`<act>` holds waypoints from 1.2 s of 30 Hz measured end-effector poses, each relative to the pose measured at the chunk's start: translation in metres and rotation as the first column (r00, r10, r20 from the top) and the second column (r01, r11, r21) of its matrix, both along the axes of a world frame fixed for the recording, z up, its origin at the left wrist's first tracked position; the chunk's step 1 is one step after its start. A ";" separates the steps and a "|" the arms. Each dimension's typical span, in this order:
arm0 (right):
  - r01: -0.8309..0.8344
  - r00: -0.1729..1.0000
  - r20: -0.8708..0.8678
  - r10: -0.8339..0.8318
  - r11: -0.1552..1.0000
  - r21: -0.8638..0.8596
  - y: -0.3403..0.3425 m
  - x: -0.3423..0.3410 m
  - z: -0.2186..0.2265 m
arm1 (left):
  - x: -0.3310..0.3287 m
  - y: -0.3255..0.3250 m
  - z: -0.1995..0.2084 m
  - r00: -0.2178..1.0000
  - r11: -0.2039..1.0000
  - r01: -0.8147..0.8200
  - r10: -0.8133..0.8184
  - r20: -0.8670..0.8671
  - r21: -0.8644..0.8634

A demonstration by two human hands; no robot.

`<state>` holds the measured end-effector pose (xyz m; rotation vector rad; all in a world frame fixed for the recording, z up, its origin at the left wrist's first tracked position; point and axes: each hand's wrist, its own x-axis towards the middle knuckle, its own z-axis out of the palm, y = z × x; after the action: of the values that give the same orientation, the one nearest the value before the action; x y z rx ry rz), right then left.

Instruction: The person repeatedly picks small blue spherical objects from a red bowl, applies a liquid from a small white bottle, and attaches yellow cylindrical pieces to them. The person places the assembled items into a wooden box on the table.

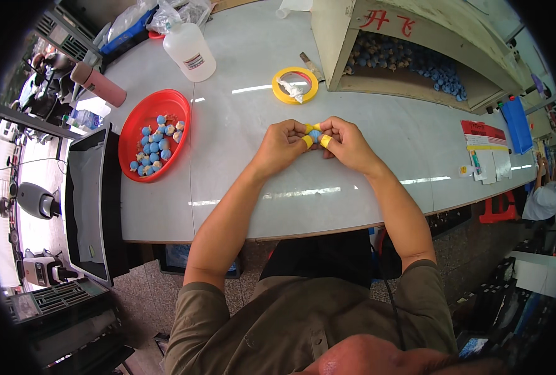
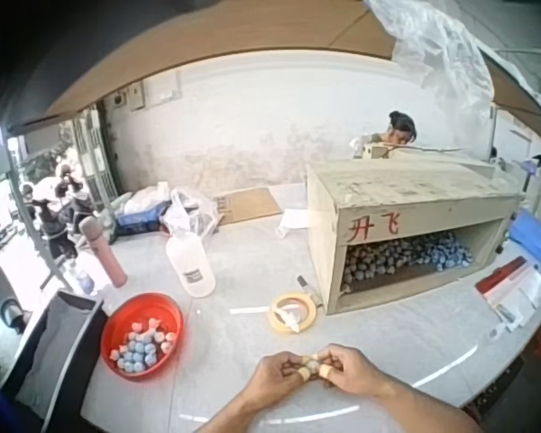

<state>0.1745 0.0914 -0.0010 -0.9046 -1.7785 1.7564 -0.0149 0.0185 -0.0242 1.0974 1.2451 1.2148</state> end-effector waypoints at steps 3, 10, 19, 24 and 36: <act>-0.027 1.000 0.015 0.026 0.998 0.056 0.004 0.002 -0.011 | -0.001 0.001 -0.003 1.000 1.000 -0.003 0.003 -0.010 -0.012; -0.029 0.999 0.035 0.025 0.991 0.128 0.003 0.002 -0.015 | 0.003 0.000 -0.007 0.999 0.999 -0.037 0.037 -0.032 -0.012; -0.019 1.000 0.027 0.015 0.985 0.172 0.001 0.002 -0.016 | 0.005 -0.001 0.000 0.983 0.999 -0.046 0.045 -0.176 -0.003; -0.018 0.999 0.032 0.012 0.982 0.188 0.002 0.002 -0.016 | 0.004 0.000 -0.005 0.989 0.998 -0.064 0.065 -0.134 0.015; -0.007 1.000 -0.003 0.008 0.997 0.070 0.001 0.001 -0.006 | 0.001 0.000 0.018 0.997 0.993 0.005 0.003 0.073 -0.116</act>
<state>0.1752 0.0925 -0.0067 -0.8669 -1.8319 1.6877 -0.0140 0.0182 -0.0062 0.9607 1.2433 1.1569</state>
